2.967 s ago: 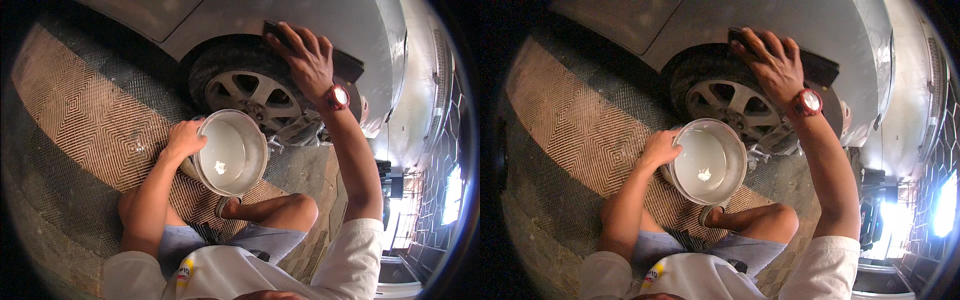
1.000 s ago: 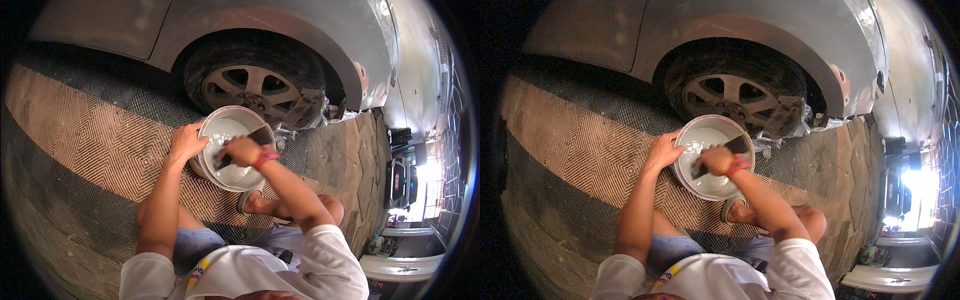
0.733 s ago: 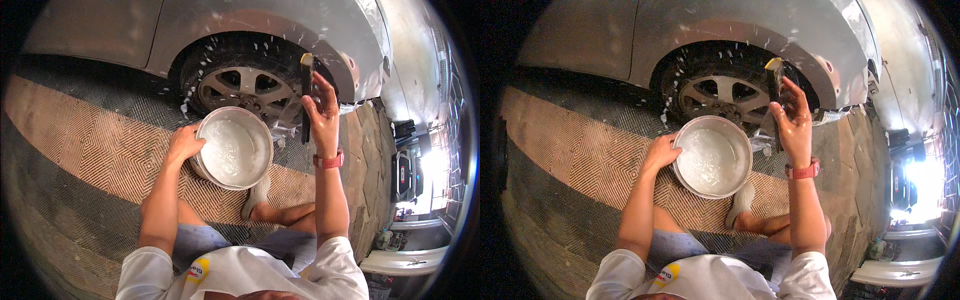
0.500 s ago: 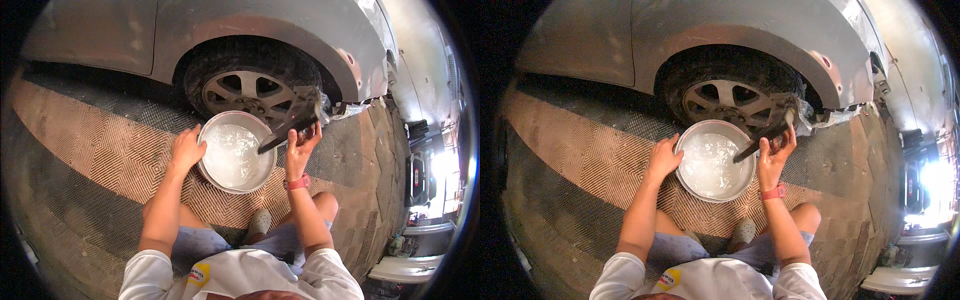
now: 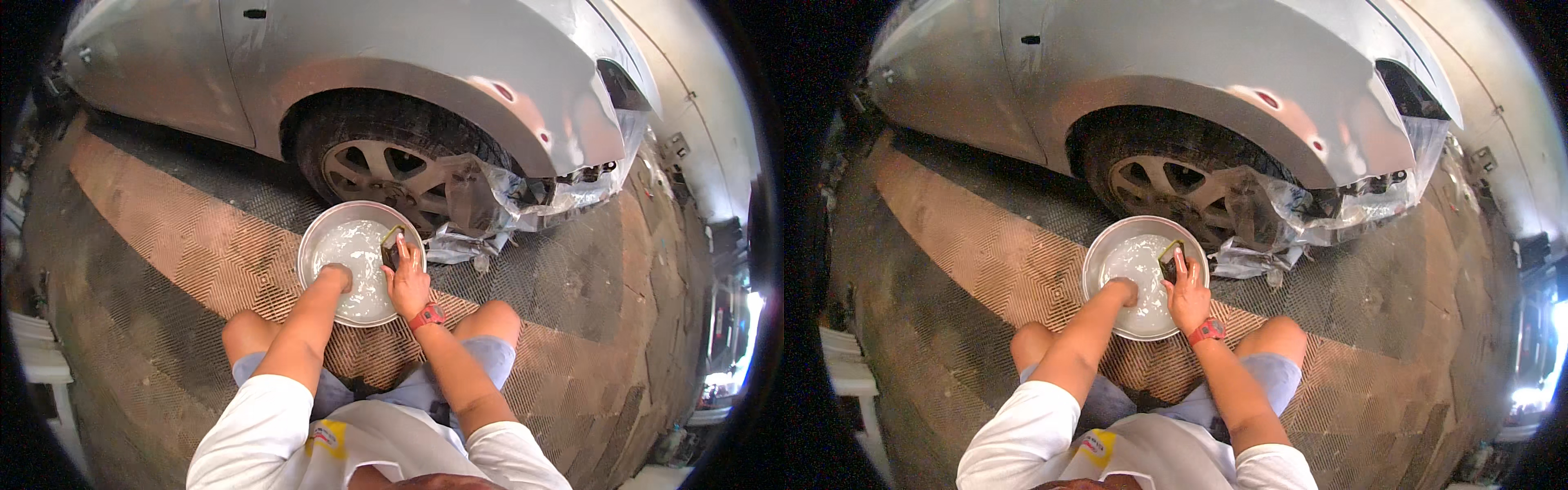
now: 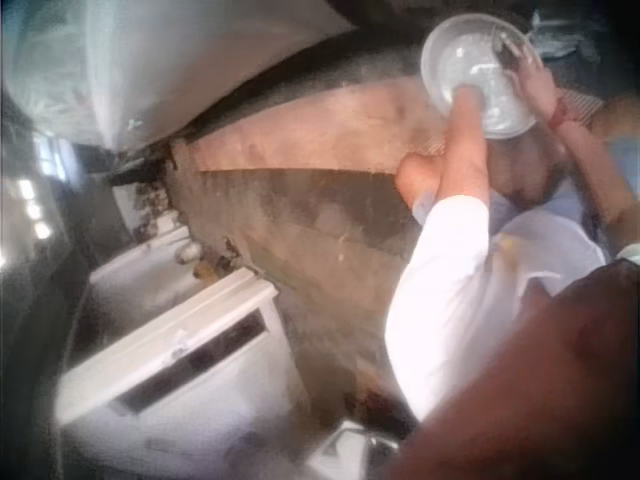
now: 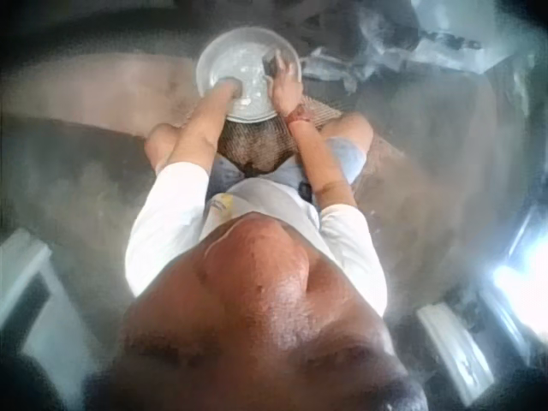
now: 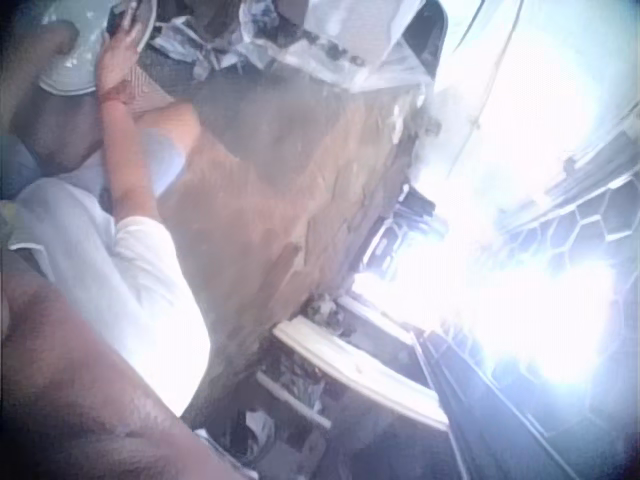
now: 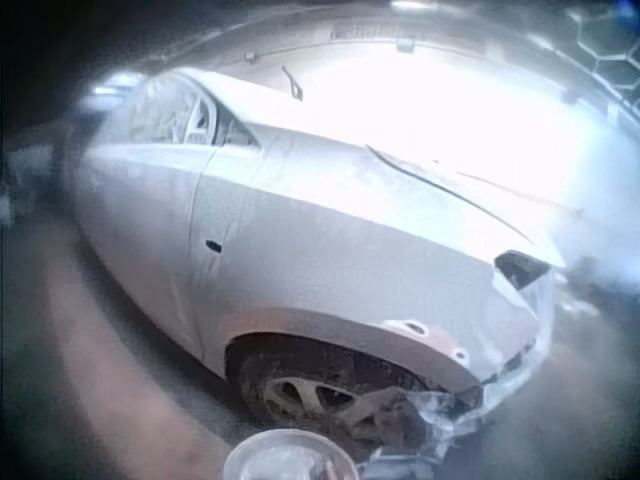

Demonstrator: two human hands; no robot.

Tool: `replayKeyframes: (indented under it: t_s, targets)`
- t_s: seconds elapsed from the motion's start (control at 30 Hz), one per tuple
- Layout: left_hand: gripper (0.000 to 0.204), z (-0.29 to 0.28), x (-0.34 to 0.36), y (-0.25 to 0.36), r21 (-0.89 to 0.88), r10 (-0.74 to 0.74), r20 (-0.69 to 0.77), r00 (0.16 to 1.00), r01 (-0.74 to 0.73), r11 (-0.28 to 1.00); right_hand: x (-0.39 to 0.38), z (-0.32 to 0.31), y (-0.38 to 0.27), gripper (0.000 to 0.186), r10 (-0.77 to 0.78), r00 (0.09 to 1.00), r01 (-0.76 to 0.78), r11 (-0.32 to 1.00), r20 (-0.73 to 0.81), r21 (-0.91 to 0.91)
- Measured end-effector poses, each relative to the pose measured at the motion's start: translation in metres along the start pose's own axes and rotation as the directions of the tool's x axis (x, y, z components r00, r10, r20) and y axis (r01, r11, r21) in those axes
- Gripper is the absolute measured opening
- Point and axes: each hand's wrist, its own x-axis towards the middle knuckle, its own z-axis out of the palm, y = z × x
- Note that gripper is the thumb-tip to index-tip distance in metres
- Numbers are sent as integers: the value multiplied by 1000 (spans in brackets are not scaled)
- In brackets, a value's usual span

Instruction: The person kneels beside a white car and uses a sanding block to sand the front wheel arch area. They repeatedly dip the sanding block into a bucket of water and continue sanding the curved panel around the tire.

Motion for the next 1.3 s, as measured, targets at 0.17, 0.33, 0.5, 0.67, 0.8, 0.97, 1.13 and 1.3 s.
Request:
replayKeyframes:
  t_s: [0.17, 0.33, 0.5, 0.67, 0.8, 0.97, 1.13, 1.3]
  targets:
    - [34, -112, -113, 13, -65, -15, -329, 944, -6, 998, -5, 1, 18, 95, 16, 1000, -16, 1000, -26, -5]
    - [22, -279, -259, 14, -295, -91, -954, 287, -950, 102, -7, -10, 29, 96, 18, 997, -12, 997, 71, -72]
    - [89, -366, -252, 7, -447, -806, -563, 182, -888, 111, -9, -7, 26, 95, -36, 997, 38, 999, 61, -20]
    - [121, -401, -210, 69, -609, -867, -470, 169, -772, 180, -4, -11, 29, 98, -18, 987, 24, 999, 159, -38]
    - [125, -403, -203, 123, -555, -850, -526, 7, -761, 337, -3, -5, 31, 93, -23, 984, 36, 997, 174, -69]
    - [113, -386, -198, 187, -488, -730, -674, -116, -672, 557, -6, 1, 34, 77, -94, 975, 109, 992, 202, -64]
    - [119, -353, -182, 236, -285, -444, -862, -245, -489, 824, -16, 29, 59, 46, -252, 935, 252, 967, 251, 36]
    - [122, -317, -176, 226, 81, 50, -990, -130, -240, 968, -9, 30, 59, 51, -218, 967, 230, 970, 133, -82]
